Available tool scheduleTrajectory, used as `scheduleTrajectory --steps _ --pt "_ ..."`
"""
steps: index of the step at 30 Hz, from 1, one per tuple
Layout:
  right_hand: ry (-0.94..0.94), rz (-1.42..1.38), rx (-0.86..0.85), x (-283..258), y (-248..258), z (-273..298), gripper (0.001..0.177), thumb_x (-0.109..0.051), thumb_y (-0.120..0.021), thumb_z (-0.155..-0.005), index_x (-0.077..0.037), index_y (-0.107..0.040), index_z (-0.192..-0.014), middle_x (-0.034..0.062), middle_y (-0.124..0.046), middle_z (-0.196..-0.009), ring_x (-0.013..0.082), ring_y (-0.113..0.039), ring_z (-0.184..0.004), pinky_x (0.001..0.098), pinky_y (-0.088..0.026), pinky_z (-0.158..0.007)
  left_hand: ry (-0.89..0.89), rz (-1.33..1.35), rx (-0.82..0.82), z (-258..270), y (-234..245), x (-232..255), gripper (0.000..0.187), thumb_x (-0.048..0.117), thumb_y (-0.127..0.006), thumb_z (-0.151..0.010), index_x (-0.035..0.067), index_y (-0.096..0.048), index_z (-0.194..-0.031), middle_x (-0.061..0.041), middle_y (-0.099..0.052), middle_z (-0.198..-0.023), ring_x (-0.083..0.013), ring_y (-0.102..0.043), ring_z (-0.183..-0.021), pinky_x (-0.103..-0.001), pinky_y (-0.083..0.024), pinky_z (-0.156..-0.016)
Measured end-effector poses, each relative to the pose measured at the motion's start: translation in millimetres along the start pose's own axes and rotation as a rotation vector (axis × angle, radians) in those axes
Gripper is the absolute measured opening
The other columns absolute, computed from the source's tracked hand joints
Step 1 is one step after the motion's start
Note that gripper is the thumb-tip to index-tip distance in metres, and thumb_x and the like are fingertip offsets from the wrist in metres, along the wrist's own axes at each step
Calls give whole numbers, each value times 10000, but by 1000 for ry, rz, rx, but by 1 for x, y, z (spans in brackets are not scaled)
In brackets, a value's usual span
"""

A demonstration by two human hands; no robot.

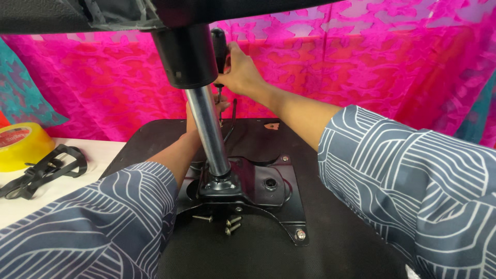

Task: The person uses a screwdriver to tighten screws into the underside of a black chair seat, securing the seat to its metal mounting bracket. The person works on multiple screw locations around the bracket, repositioning hands and the tool as needed.

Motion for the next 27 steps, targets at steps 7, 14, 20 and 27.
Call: scheduleTrajectory --steps 7,14,20,27 --pt "-22 -253 -30 11 -3 -4 706 -15 -791 -736 -56 -453 -1355 107 -772 -992 205 -777 -929 358 -620 -841 3 100 -128 -26 -5 -50 312 131 -766 -913 -16 -659 -1166 -83 -724 -1016 -178 -705 -982 -350 -557 -843" --pt "31 -107 -82 4 9 8 335 -168 -888 -776 -35 -697 -1018 69 -780 -891 182 -762 -861 351 -585 -826 -17 -121 -209 -22 -24 -28 364 191 -731 -941 27 -625 -1248 -66 -713 -1106 -160 -683 -1018 -335 -553 -871" --pt "61 -213 -103 10 3 9 557 -120 -897 -783 -12 -563 -1216 106 -759 -994 189 -752 -947 360 -598 -893 240 -159 -58 -2 -2 -17 408 225 -775 -886 51 -649 -1232 -28 -700 -1087 -119 -661 -978 -314 -556 -800" --pt "3 -446 -549 11 -10 8 777 115 -646 -864 -49 -298 -1540 207 -635 -1419 290 -656 -1332 407 -566 -1080 -21 -121 -203 -27 -6 -44 300 139 -651 -1002 5 -637 -1271 -39 -749 -1047 -104 -687 -960 -251 -530 -852"
Point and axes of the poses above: each hand's wrist, its own z-axis away from the middle knuckle, its own y-axis out of the back of the hand, x = y × z, the point moved 9 cm from there along -z, towards the middle knuckle
